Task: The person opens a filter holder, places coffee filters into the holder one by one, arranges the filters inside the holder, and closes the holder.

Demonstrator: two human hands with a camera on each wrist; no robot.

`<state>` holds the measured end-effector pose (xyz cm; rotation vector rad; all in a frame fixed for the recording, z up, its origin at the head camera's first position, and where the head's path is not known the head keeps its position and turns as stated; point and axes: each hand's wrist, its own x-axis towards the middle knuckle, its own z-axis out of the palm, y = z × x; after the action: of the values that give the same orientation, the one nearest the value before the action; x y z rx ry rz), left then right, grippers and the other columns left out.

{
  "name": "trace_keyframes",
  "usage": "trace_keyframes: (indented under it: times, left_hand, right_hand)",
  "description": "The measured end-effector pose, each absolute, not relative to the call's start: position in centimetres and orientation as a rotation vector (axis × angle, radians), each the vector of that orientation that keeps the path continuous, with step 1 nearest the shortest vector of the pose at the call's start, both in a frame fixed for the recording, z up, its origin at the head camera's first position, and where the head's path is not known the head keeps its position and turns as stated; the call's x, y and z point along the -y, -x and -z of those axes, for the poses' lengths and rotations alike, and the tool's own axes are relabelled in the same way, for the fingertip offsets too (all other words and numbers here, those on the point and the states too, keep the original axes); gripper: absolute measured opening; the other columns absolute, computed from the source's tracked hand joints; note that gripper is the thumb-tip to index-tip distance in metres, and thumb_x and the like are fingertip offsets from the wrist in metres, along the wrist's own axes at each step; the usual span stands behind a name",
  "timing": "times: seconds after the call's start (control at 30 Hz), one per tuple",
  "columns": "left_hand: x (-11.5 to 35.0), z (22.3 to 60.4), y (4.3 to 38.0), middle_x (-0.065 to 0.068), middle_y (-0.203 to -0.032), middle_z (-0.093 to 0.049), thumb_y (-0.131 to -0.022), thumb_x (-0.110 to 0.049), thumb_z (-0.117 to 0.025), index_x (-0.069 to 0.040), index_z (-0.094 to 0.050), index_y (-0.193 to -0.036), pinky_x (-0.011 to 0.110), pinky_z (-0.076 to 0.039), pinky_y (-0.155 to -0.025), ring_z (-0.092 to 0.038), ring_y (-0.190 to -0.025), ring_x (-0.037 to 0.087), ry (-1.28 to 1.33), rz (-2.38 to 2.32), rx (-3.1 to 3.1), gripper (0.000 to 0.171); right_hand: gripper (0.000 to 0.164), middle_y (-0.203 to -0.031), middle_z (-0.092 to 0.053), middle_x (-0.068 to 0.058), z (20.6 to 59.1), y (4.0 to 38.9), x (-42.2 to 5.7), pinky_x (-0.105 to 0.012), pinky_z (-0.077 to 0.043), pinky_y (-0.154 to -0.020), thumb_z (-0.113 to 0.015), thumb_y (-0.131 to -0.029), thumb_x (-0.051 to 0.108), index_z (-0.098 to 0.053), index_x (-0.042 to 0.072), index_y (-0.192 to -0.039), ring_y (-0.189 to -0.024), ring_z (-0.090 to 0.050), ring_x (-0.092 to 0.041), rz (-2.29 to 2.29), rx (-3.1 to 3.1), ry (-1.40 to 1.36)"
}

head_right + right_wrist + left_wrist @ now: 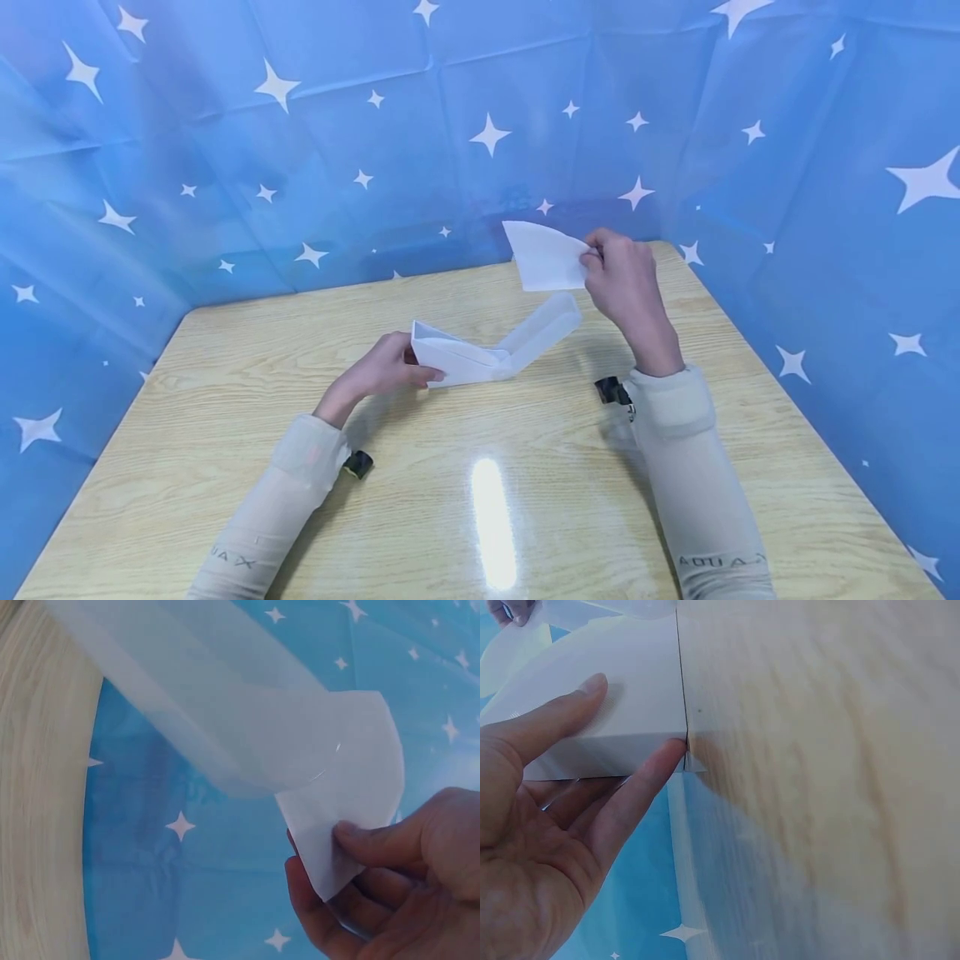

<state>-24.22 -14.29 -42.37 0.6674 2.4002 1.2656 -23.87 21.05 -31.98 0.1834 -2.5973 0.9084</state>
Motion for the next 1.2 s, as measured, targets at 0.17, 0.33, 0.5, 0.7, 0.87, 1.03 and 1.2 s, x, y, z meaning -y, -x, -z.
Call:
trace_keyframes:
  times: [0.17, 0.33, 0.5, 0.7, 0.87, 1.03, 1.2]
  left_hand:
    - [14.3, 42.2, 24.1, 0.011, -0.108, -0.077, -0.093, -0.018, -0.079, -0.013, -0.069, -0.129, 0.046, -0.064, -0.072, -0.073, -0.083, 0.030, -0.666, -1.260, -2.406, 0.038]
    - [14.3, 42.3, 24.1, 0.011, -0.108, -0.077, -0.093, -0.018, -0.079, -0.013, -0.069, -0.129, 0.046, -0.064, -0.071, -0.073, -0.083, 0.030, -0.668, -1.258, -2.409, 0.038]
    - [14.3, 42.3, 24.1, 0.011, -0.108, -0.077, -0.093, -0.017, -0.079, -0.012, -0.069, -0.130, 0.047, -0.064, -0.072, -0.073, -0.082, 0.032, -0.672, -1.262, -2.405, 0.038]
    - [14.3, 42.3, 24.2, 0.011, -0.109, -0.077, -0.093, -0.017, -0.079, -0.012, -0.069, -0.130, 0.046, -0.064, -0.072, -0.073, -0.083, 0.031, -0.674, -1.260, -2.405, 0.039]
    - [14.3, 42.2, 24.1, 0.011, -0.109, -0.077, -0.092, -0.017, -0.079, -0.012, -0.069, -0.129, 0.046, -0.064, -0.071, -0.073, -0.083, 0.031, -0.671, -1.257, -2.408, 0.038]
    - [14.3, 42.2, 24.1, 0.011, -0.108, -0.077, -0.092, -0.017, -0.079, -0.012, -0.069, -0.129, 0.045, -0.064, -0.071, -0.073, -0.083, 0.031, -0.670, -1.257, -2.410, 0.038]
    - [14.3, 42.3, 24.2, 0.011, -0.108, -0.077, -0.092, -0.017, -0.079, -0.012, -0.069, -0.129, 0.044, -0.064, -0.071, -0.073, -0.083, 0.029, -0.664, -1.258, -2.411, 0.039]
  right_hand:
    - [0.024, -0.101, -0.071, -0.029, 31.4, 23.3, -20.6, -0.034, -0.039, -0.061, -0.055, -0.105, 0.008, -0.070, -0.007, -0.116, -0.073, -0.059, -0.034, -0.888, 2.572, -0.201]
    - [0.022, -0.094, -0.071, -0.027, 31.0, 22.8, -20.2, -0.032, -0.036, -0.057, -0.056, -0.105, 0.007, -0.071, -0.006, -0.114, -0.064, -0.053, -0.030, -0.863, 2.548, -0.223]
    - [0.021, -0.088, -0.071, -0.025, 30.8, 22.5, -19.6, -0.031, -0.036, -0.058, -0.057, -0.104, 0.007, -0.072, -0.006, -0.111, -0.060, -0.051, -0.028, -0.846, 2.513, -0.260]
    - [0.018, -0.082, -0.069, -0.022, 30.8, 22.3, -19.2, -0.030, -0.034, -0.056, -0.058, -0.104, 0.006, -0.073, -0.005, -0.108, -0.056, -0.047, -0.024, -0.836, 2.493, -0.296]
    - [0.018, -0.081, -0.069, -0.021, 30.9, 22.3, -18.8, -0.030, -0.035, -0.057, -0.059, -0.103, 0.005, -0.073, -0.005, -0.108, -0.056, -0.047, -0.023, -0.828, 2.500, -0.339]
    - [0.017, -0.086, -0.071, -0.022, 30.9, 22.1, -18.1, -0.033, -0.039, -0.060, -0.060, -0.103, 0.005, -0.073, -0.005, -0.109, -0.061, -0.051, -0.025, -0.832, 2.519, -0.363]
    - [0.015, -0.085, -0.071, -0.022, 31.1, 22.1, -17.4, -0.034, -0.041, -0.061, -0.061, -0.102, 0.003, -0.072, -0.006, -0.107, -0.060, -0.052, -0.026, -0.821, 2.518, -0.408]
